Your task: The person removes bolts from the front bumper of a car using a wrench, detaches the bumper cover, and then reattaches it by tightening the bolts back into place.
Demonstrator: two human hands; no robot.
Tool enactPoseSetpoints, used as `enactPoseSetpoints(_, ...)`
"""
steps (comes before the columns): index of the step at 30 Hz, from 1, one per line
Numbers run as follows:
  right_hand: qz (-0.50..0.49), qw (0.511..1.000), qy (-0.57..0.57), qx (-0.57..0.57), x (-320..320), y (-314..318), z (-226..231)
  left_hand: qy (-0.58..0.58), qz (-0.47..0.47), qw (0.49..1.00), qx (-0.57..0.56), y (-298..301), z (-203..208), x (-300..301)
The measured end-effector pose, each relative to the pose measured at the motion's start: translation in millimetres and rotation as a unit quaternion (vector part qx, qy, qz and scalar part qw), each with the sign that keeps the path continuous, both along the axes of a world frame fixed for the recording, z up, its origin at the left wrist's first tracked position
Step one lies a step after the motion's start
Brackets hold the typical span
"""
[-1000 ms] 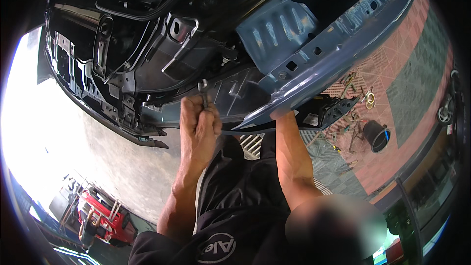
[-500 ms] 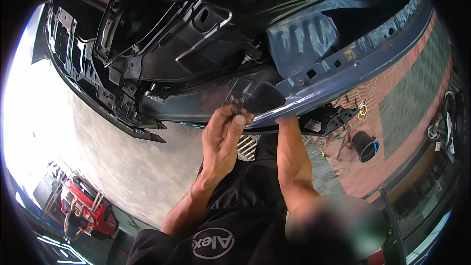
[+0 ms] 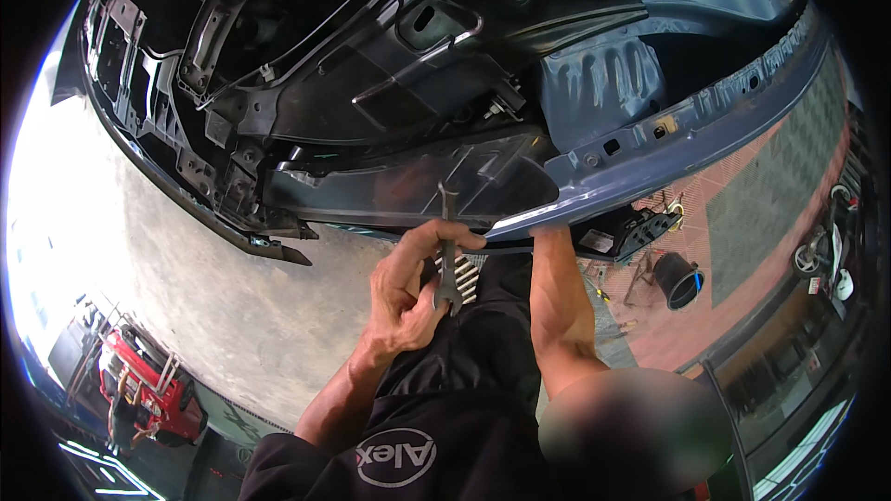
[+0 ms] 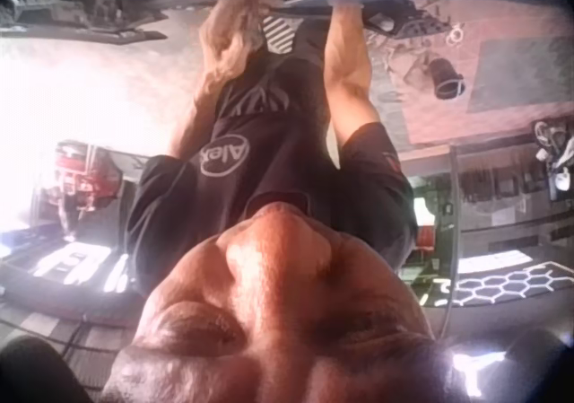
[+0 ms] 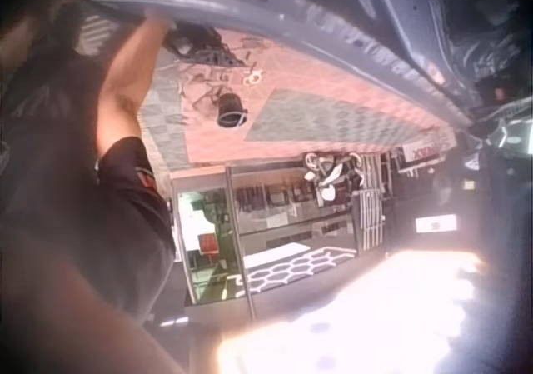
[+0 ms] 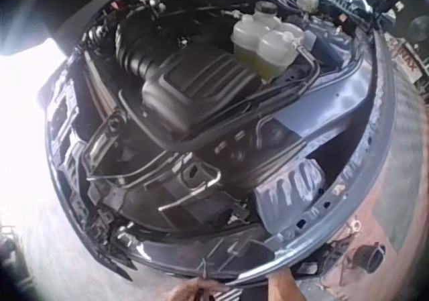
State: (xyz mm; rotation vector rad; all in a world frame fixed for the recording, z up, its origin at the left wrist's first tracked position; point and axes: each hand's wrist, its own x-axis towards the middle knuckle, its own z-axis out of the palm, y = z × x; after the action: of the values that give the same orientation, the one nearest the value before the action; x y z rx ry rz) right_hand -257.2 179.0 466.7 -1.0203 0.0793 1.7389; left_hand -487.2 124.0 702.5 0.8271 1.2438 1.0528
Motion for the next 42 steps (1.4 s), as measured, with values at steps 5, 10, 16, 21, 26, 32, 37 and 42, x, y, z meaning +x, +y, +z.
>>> enactPoseSetpoints(5, 0.002, 1.0, -0.007, 0.002, 0, 3, -2, -0.157, -0.015, 0.987, 0.019, 7, 5, 7)
enactPoseSetpoints(10, -0.005, 1.0, -0.01, 0.01, 0, 4, -6, -0.226, 0.008, 0.974, -0.004, 11, 0, 12)
enactPoseSetpoints(16, -0.008, 1.0, -0.015, 0.016, 2, 1, -7, -0.054, 0.044, 0.997, -0.033, 20, -5, 19)
enactPoseSetpoints(21, -0.013, 0.999, -0.019, 0.022, 5, -1, -12, -0.064, 0.067, 0.99, -0.103, 35, 1, 22)
enactPoseSetpoints(26, -0.009, 0.999, -0.023, 0.025, 5, -5, -19, 0.045, 0.102, 0.989, -0.101, 50, 4, 44)
enactPoseSetpoints(32, -0.002, 0.999, -0.032, 0.029, 5, -10, -25, 0.137, 0.113, 0.983, -0.05, 63, -5, 66)
enactPoseSetpoints(37, -0.001, 0.999, -0.041, 0.03, 3, -13, -28, 0.231, 0.11, 0.967, -0.017, 73, -1, 78)
enactPoseSetpoints(42, 0.003, 0.999, -0.042, 0.028, 2, -17, -32, 0.241, 0.066, 0.968, -0.016, 99, 27, 84)
